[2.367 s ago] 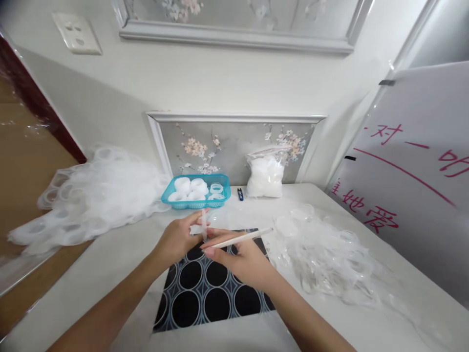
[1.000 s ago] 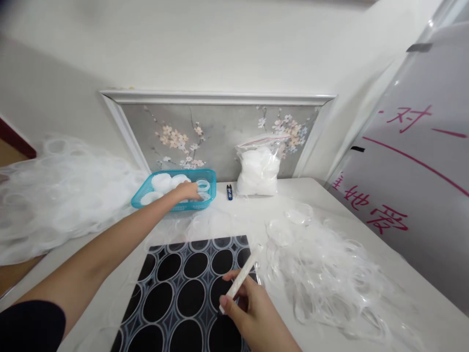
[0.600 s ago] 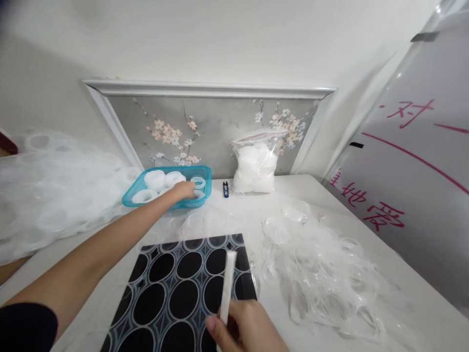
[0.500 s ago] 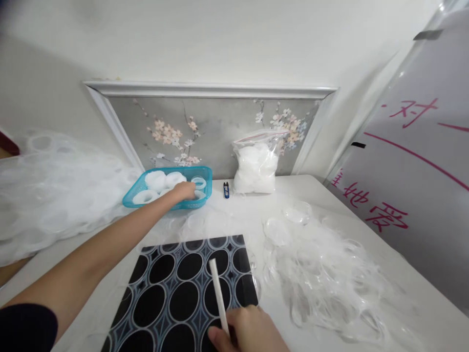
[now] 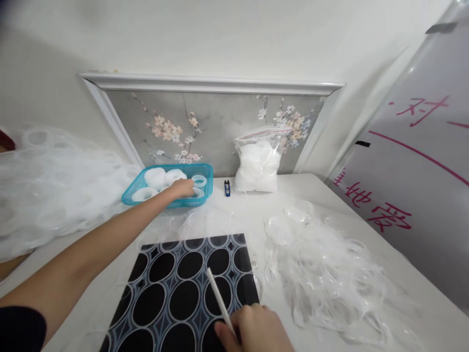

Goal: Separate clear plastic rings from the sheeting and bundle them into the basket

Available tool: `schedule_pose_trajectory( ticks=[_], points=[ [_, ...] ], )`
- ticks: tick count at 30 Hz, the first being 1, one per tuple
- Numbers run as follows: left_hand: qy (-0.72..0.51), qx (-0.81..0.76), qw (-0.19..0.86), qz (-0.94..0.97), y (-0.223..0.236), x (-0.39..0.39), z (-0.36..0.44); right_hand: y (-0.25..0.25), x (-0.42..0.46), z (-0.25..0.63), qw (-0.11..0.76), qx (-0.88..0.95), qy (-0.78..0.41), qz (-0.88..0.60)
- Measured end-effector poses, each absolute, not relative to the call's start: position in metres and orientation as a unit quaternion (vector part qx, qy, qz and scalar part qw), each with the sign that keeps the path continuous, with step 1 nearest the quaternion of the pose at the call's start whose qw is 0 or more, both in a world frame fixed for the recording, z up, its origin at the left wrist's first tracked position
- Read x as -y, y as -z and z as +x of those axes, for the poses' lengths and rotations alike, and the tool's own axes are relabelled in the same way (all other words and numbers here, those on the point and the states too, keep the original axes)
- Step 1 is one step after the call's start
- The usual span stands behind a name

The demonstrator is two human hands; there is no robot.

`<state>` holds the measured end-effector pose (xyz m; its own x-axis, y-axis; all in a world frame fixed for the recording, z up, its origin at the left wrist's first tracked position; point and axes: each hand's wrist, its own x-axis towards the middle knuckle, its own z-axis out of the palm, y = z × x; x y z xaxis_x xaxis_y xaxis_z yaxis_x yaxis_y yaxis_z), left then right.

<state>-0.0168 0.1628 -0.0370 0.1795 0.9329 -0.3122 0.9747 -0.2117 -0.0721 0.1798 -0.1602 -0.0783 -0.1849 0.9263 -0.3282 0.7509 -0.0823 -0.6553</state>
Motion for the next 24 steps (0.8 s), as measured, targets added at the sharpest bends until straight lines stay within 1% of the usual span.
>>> schedule_pose_trajectory(
  ticks=[3,8,12,14,17,19,20,21,24],
  points=[
    [0.122,-0.621,0.064,0.771,0.038,-0.161,-0.019,0.072,0.158,0.188,0.143,0.659,-0.348,-0.651],
    [0.066,-0.613,0.066,0.784,0.029,-0.16,-0.024,0.067,0.15,0.194,0.189,0.623,-0.344,-0.676],
    [-0.013,-0.602,0.056,0.797,0.011,-0.152,-0.028,0.069,0.144,0.192,0.156,0.631,-0.341,-0.679],
    [-0.068,-0.584,0.039,0.808,-0.001,-0.142,-0.029,0.069,0.142,0.192,0.153,0.632,-0.328,-0.686],
    [-0.15,-0.541,0.01,0.827,-0.015,-0.114,-0.034,0.068,0.139,0.194,0.163,0.62,-0.313,-0.7],
    [-0.211,-0.505,-0.009,0.837,-0.016,-0.086,-0.043,0.068,0.137,0.196,0.145,0.618,-0.309,-0.709],
    [-0.244,-0.487,-0.019,0.838,-0.014,-0.069,-0.049,0.069,0.135,0.196,0.138,0.617,-0.304,-0.712],
    [-0.309,-0.446,-0.036,0.839,-0.009,-0.052,-0.056,0.071,0.134,0.197,0.136,0.619,-0.301,-0.713],
    [-0.36,-0.4,-0.07,0.84,0.011,0.0,-0.079,0.076,0.132,0.198,0.128,0.635,-0.319,-0.692]
  ],
)
